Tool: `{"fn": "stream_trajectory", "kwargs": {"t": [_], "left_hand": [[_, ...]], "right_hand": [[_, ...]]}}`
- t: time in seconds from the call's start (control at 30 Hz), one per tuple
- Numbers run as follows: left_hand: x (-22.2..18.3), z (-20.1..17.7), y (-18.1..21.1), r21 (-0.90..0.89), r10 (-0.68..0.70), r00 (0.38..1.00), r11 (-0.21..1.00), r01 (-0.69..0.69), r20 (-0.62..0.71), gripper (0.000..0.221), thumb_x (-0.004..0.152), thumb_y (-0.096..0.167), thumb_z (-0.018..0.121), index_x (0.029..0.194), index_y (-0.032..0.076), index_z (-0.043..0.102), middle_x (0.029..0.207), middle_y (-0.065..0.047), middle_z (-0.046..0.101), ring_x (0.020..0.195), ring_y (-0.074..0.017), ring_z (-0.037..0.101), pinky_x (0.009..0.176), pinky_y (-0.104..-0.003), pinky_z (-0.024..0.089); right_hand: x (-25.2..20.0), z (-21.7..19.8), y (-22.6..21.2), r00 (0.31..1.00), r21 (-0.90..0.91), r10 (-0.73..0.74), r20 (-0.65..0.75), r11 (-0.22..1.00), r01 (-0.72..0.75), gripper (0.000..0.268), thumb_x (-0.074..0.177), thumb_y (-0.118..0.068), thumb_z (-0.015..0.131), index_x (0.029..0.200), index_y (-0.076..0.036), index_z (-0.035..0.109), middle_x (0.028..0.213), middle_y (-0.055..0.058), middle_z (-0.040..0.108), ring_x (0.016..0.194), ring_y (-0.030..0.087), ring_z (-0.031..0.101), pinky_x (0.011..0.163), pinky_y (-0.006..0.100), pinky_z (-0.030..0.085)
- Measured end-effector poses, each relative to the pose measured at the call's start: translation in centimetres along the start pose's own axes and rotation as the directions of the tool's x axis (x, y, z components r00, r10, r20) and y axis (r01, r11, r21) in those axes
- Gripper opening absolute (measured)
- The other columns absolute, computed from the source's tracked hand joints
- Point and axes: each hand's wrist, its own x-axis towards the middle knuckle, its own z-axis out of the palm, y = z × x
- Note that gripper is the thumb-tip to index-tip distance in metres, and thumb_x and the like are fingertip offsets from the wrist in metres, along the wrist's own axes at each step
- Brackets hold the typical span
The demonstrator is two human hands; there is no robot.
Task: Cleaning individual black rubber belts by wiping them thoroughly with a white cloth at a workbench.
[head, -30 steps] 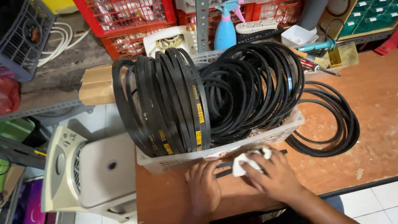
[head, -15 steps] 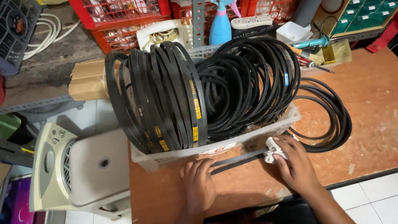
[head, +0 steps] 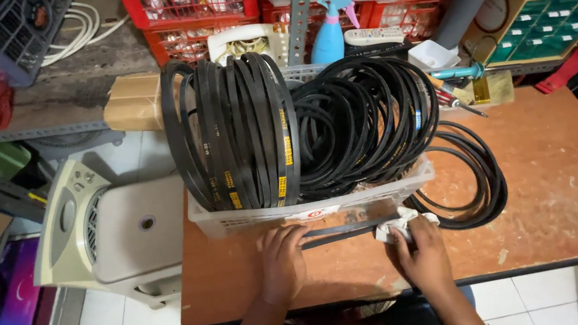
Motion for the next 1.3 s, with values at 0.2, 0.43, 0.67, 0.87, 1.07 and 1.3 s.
{"fn": "stream_trajectory", "kwargs": {"t": [0.2, 0.43, 0.67, 0.87, 1.07, 1.3], "left_hand": [[0.5, -0.7, 0.8, -0.011, 0.073, 0.994, 0.997, -0.075, -0.078, 0.039, 0.112, 0.028, 0.033, 0.124, 0.016, 0.068, 0.123, -0.003, 0.069, 0.11, -0.0271, 0.063, 0.093, -0.043, 0.038], [0.1, -0.5, 0.6, 0.006, -0.013, 0.999, 1.0, 0.013, -0.043, 0.031, 0.103, 0.012, 0.045, 0.12, 0.016, 0.071, 0.119, -0.004, 0.073, 0.109, -0.0307, 0.063, 0.092, -0.045, 0.038], [-0.6, 0.1, 0.0, 0.055, -0.075, 0.989, 0.996, 0.068, 0.13, 0.037, 0.093, 0.01, 0.048, 0.12, 0.017, 0.072, 0.114, -0.006, 0.072, 0.097, -0.034, 0.06, 0.08, -0.046, 0.034], [0.7, -1.0, 2.0, 0.081, 0.113, 0.994, 0.99, -0.112, -0.008, 0.028, 0.102, 0.009, 0.047, 0.116, 0.014, 0.071, 0.112, -0.004, 0.073, 0.093, -0.0265, 0.063, 0.079, -0.041, 0.035], [0.3, -0.2, 0.8, 0.099, 0.074, 0.995, 0.993, -0.067, -0.068, 0.031, 0.1, 0.007, 0.048, 0.12, 0.013, 0.071, 0.114, -0.007, 0.072, 0.096, -0.03, 0.061, 0.086, -0.046, 0.038], [1.5, -1.2, 2.8, 0.25, 0.266, 0.962, 0.937, -0.242, -0.067, 0.029, 0.102, 0.006, 0.048, 0.109, 0.018, 0.074, 0.108, 0.001, 0.072, 0.095, -0.0214, 0.065, 0.083, -0.04, 0.039]], "right_hand": [[0.2, -0.1, 0.3, 0.993, -0.087, -0.102, -0.059, 0.992, 0.097, 0.024, 0.097, -0.026, 0.065, 0.101, -0.002, 0.064, 0.129, 0.024, 0.061, 0.109, 0.043, 0.059, 0.096, 0.055, 0.044], [-0.6, -0.5, -2.2, 0.984, -0.383, 0.01, 0.179, 0.922, 0.061, 0.028, 0.092, -0.034, 0.06, 0.101, -0.008, 0.067, 0.157, 0.019, 0.045, 0.108, 0.049, 0.055, 0.085, 0.062, 0.048], [-2.7, 1.2, -2.5, 0.962, -0.28, -0.101, 0.254, 0.944, 0.173, 0.022, 0.092, -0.039, 0.061, 0.108, -0.024, 0.067, 0.138, 0.022, 0.049, 0.103, 0.045, 0.048, 0.089, 0.06, 0.044], [-2.5, 1.3, -4.5, 0.99, -0.18, -0.133, 0.057, 0.974, 0.141, 0.029, 0.091, -0.031, 0.066, 0.109, -0.009, 0.07, 0.132, 0.026, 0.056, 0.1, 0.045, 0.055, 0.092, 0.057, 0.045], [-5.5, 0.5, 1.3, 0.978, -0.118, -0.199, -0.057, 0.974, 0.191, 0.033, 0.089, -0.022, 0.07, 0.119, -0.01, 0.068, 0.122, 0.018, 0.068, 0.108, 0.035, 0.061, 0.099, 0.045, 0.045], [2.8, -6.9, -6.2, 0.932, -0.127, -0.198, -0.304, 0.978, 0.167, 0.025, 0.096, -0.017, 0.066, 0.11, 0.004, 0.065, 0.131, 0.026, 0.06, 0.115, 0.042, 0.058, 0.103, 0.049, 0.043]]}}
